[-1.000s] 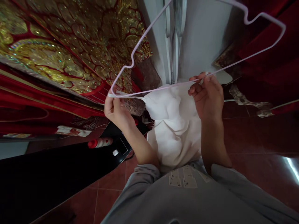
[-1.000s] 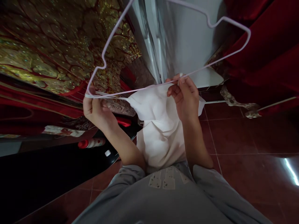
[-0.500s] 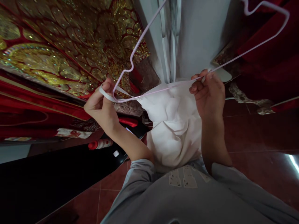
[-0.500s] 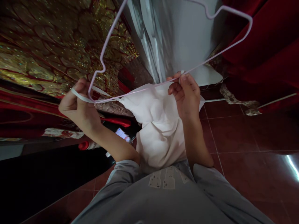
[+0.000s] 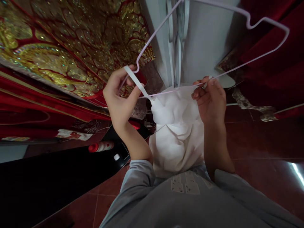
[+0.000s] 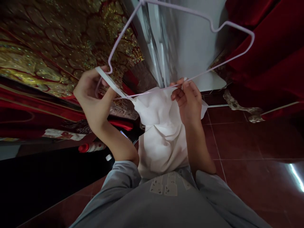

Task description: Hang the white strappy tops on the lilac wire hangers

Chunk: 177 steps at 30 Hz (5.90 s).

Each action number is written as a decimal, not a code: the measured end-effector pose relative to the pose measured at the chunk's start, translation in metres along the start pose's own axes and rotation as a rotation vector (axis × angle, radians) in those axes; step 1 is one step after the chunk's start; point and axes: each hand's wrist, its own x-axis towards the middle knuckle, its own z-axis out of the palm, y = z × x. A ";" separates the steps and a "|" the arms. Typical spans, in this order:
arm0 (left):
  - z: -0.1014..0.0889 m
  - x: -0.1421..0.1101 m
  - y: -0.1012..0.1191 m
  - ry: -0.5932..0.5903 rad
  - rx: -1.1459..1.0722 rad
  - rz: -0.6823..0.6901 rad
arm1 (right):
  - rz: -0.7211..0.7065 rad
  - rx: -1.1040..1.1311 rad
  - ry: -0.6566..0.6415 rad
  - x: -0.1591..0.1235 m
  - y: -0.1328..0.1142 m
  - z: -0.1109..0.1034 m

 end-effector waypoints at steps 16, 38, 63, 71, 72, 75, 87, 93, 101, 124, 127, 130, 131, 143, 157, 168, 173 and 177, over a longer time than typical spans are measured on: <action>0.017 0.002 0.003 0.313 -0.329 -0.422 | -0.027 -0.033 -0.042 0.000 0.001 -0.005; 0.053 -0.041 -0.017 0.382 -0.456 -0.431 | -0.324 -0.410 0.413 0.033 -0.067 -0.055; 0.051 -0.041 -0.018 0.389 -0.404 -0.442 | -0.363 -0.803 -0.110 0.072 -0.116 -0.019; 0.055 -0.041 -0.015 0.403 -0.369 -0.430 | -0.620 -0.863 -0.033 0.056 -0.098 -0.012; 0.056 -0.041 -0.015 0.405 -0.380 -0.423 | -0.678 -0.808 0.014 0.047 -0.092 -0.010; 0.057 -0.041 -0.016 0.408 -0.425 -0.402 | -0.701 -0.616 0.117 0.018 -0.068 -0.003; 0.059 -0.042 -0.015 0.415 -0.526 -0.385 | 0.174 -0.188 -0.167 -0.018 0.013 0.005; 0.063 -0.046 -0.013 0.419 -0.506 -0.416 | 0.208 0.080 -0.178 -0.008 0.016 0.013; 0.065 -0.068 -0.020 0.377 -0.402 -0.398 | 0.180 0.034 -0.164 -0.010 0.018 0.009; 0.014 -0.014 0.003 0.395 -0.466 -0.199 | 0.212 0.063 -0.202 -0.010 0.014 0.005; 0.016 -0.026 -0.008 0.551 -0.403 -0.180 | 0.208 0.058 -0.194 -0.009 0.014 0.005; 0.019 -0.041 -0.019 0.618 -0.432 -0.274 | 0.203 0.057 -0.196 -0.008 0.013 0.005; 0.021 -0.045 -0.021 0.585 -0.454 -0.326 | 0.205 0.057 -0.203 -0.008 0.013 0.006; 0.062 -0.059 -0.003 0.217 -0.627 -0.398 | 0.198 0.045 -0.193 -0.011 0.013 0.011; 0.082 -0.061 -0.006 0.359 -0.574 -0.321 | -0.289 -0.294 0.367 0.013 -0.021 -0.038; 0.078 -0.057 -0.011 0.344 -0.526 -0.251 | -0.309 -0.452 0.183 0.011 -0.038 -0.030; 0.076 -0.057 -0.014 0.359 -0.474 -0.264 | -0.395 -0.418 0.066 0.015 -0.048 -0.021; 0.076 -0.058 -0.015 0.359 -0.439 -0.282 | -0.412 -0.294 -0.130 0.041 -0.060 -0.005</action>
